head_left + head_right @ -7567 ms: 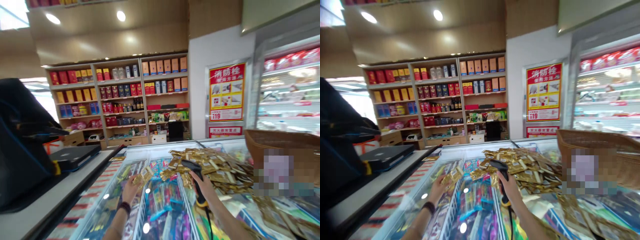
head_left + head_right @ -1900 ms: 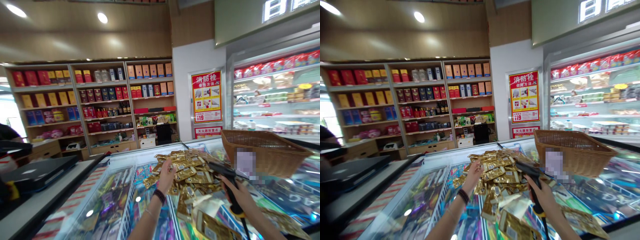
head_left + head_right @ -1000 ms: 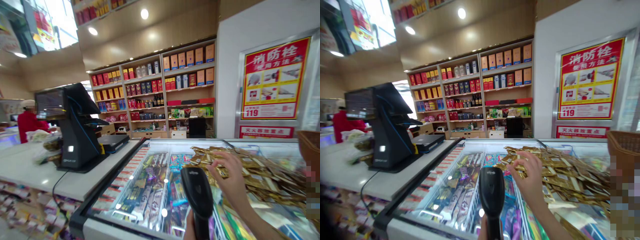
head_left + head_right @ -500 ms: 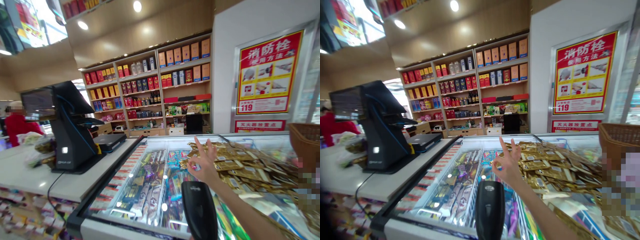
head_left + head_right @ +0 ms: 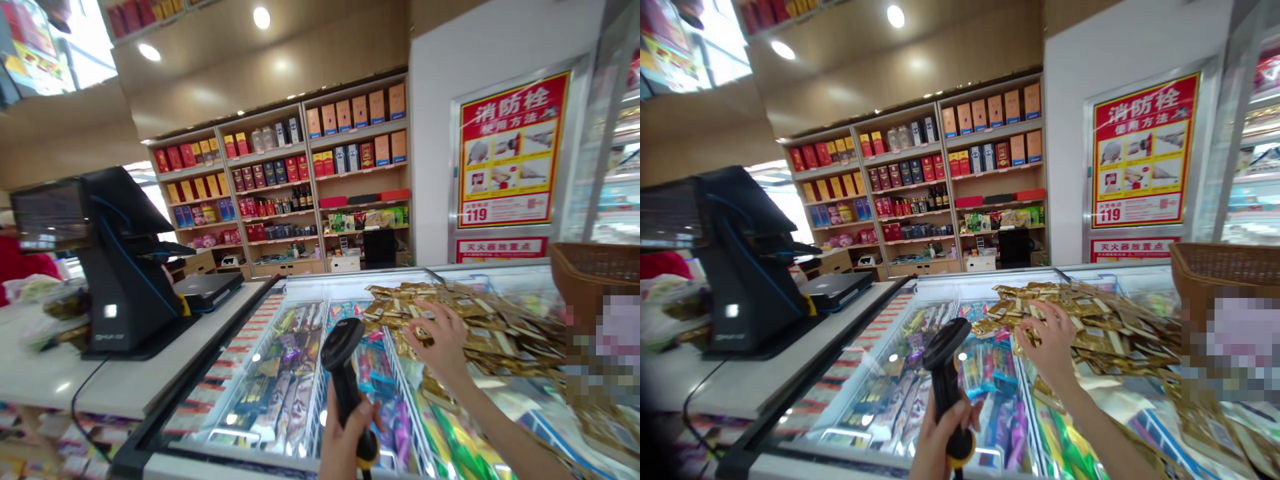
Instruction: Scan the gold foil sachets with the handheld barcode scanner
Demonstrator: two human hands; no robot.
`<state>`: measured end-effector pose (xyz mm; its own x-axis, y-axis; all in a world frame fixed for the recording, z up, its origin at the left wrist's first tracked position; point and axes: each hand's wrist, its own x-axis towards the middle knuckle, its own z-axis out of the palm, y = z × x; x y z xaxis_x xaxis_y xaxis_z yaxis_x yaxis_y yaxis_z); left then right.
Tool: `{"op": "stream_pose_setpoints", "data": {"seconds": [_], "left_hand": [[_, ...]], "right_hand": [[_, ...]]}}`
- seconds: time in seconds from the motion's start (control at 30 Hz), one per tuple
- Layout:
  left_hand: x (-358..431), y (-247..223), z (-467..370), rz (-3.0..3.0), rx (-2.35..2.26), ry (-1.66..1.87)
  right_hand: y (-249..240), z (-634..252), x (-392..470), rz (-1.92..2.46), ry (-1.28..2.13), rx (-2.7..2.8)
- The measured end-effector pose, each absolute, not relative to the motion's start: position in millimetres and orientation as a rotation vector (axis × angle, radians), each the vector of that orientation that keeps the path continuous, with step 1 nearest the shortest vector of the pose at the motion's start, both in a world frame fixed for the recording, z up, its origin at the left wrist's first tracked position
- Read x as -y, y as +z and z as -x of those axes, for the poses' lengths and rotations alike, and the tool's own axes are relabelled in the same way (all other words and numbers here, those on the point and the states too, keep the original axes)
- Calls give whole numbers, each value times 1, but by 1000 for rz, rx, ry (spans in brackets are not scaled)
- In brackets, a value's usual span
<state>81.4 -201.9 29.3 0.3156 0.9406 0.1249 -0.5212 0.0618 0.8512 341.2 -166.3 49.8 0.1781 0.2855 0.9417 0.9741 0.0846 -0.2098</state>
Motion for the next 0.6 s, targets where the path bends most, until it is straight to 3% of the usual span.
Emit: {"op": "stream_pose_setpoints", "data": {"seconds": [0.17, 0.3, 0.43, 0.6], "left_hand": [[154, 60, -67, -966, -566, 1152], [107, 74, -53, -1004, -487, 1132], [75, 71, -51, -1054, -460, 1124], [72, 59, -72, -1059, -450, 1067]], "right_hand": [[23, -403, 158, 1713, -720, 1222], [29, -449, 155, 2008, -677, 1102], [43, -466, 146, 2283, -464, 990], [48, -471, 120, 2297, -393, 990]]}}
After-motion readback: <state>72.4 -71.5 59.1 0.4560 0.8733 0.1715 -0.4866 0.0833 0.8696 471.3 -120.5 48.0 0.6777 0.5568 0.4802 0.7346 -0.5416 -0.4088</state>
